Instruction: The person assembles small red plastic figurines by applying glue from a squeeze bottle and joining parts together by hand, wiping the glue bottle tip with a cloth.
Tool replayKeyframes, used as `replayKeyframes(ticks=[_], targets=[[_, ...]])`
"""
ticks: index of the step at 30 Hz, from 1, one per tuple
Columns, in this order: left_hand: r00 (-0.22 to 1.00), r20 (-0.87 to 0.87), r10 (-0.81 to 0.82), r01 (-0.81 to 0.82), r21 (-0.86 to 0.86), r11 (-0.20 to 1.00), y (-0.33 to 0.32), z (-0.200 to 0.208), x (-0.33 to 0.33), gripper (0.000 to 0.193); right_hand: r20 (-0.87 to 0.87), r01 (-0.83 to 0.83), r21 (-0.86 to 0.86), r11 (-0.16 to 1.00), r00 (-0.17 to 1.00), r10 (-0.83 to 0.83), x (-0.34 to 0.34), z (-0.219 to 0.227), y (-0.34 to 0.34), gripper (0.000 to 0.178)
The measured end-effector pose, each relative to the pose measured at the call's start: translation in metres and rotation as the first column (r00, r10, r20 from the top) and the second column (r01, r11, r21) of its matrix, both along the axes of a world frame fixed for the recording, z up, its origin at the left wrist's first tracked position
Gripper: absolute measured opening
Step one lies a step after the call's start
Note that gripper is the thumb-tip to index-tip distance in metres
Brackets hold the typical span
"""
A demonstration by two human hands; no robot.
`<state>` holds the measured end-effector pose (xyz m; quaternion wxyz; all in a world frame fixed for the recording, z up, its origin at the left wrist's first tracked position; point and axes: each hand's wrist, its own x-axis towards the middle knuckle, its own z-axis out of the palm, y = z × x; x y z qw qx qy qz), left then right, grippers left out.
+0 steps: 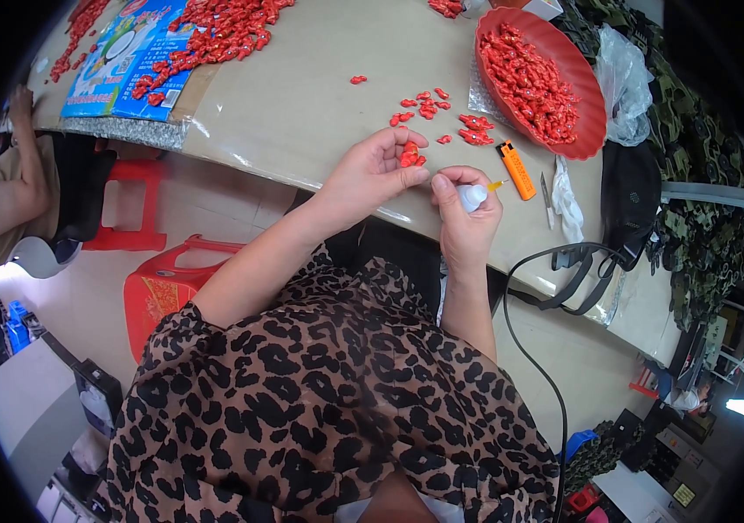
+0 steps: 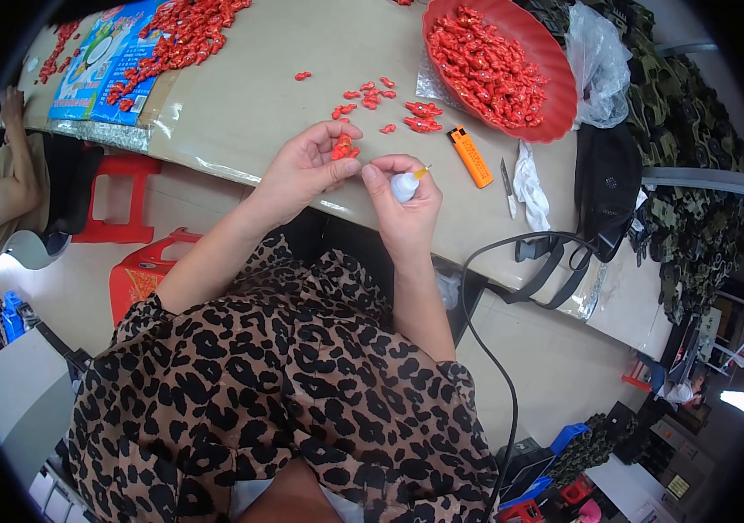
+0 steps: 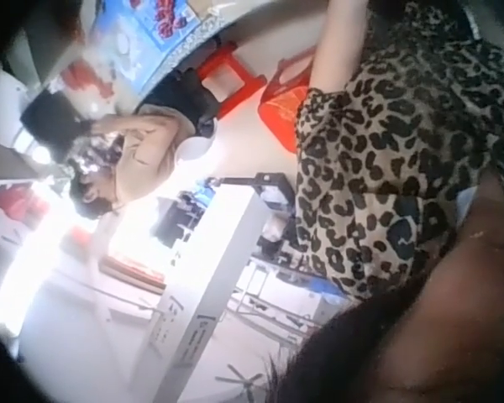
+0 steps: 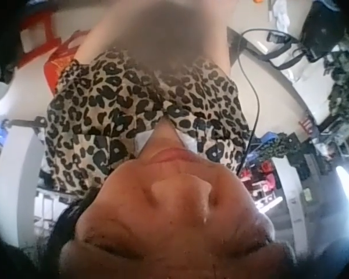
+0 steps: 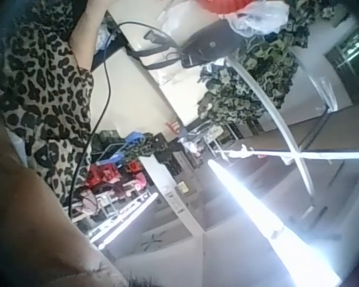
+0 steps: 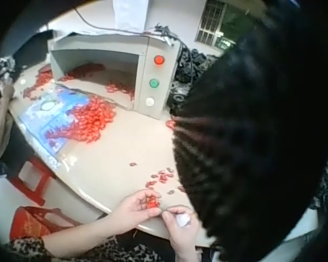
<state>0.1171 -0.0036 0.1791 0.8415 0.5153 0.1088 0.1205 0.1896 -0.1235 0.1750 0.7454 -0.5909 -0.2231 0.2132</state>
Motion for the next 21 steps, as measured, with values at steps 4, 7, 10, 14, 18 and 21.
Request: replayKeyframes(ticks=[4,7,10,14,18,21], targets=[[0.973,-0.101,0.207,-0.15,0.402,0.903,-0.008,-0.009,0.013,0.034,-0.055,0.052,0.078,0.996,0.997,-0.048,0.0,0.0,0.001,0.013],[0.948,-0.156,0.279,-0.136,0.592,0.794,-0.012,0.002,0.019,0.04,-0.096,0.086,0.1,0.991,0.992,-0.077,0.001,0.001,0.001,0.017],[0.953,-0.089,0.288,-0.192,0.559,0.807,-0.009,-0.012,0.021,0.038,-0.125,0.05,0.113,0.992,0.992,-0.036,0.004,0.002,0.0,0.019],[0.96,-0.174,0.22,-0.151,0.344,0.927,-0.008,0.001,0.011,0.032,-0.253,-0.015,0.162,0.987,0.966,0.056,0.007,0.01,-0.002,0.024],[0.977,-0.065,0.204,-0.199,0.076,0.977,-0.006,-0.002,0.008,0.024,-0.26,-0.043,0.149,0.988,0.962,0.081,0.011,0.01,-0.004,0.028],[0.972,0.0,0.237,-0.237,0.03,0.971,-0.006,-0.002,0.008,0.021,-0.253,-0.085,0.137,0.987,0.96,0.118,0.013,0.011,-0.008,0.032]])
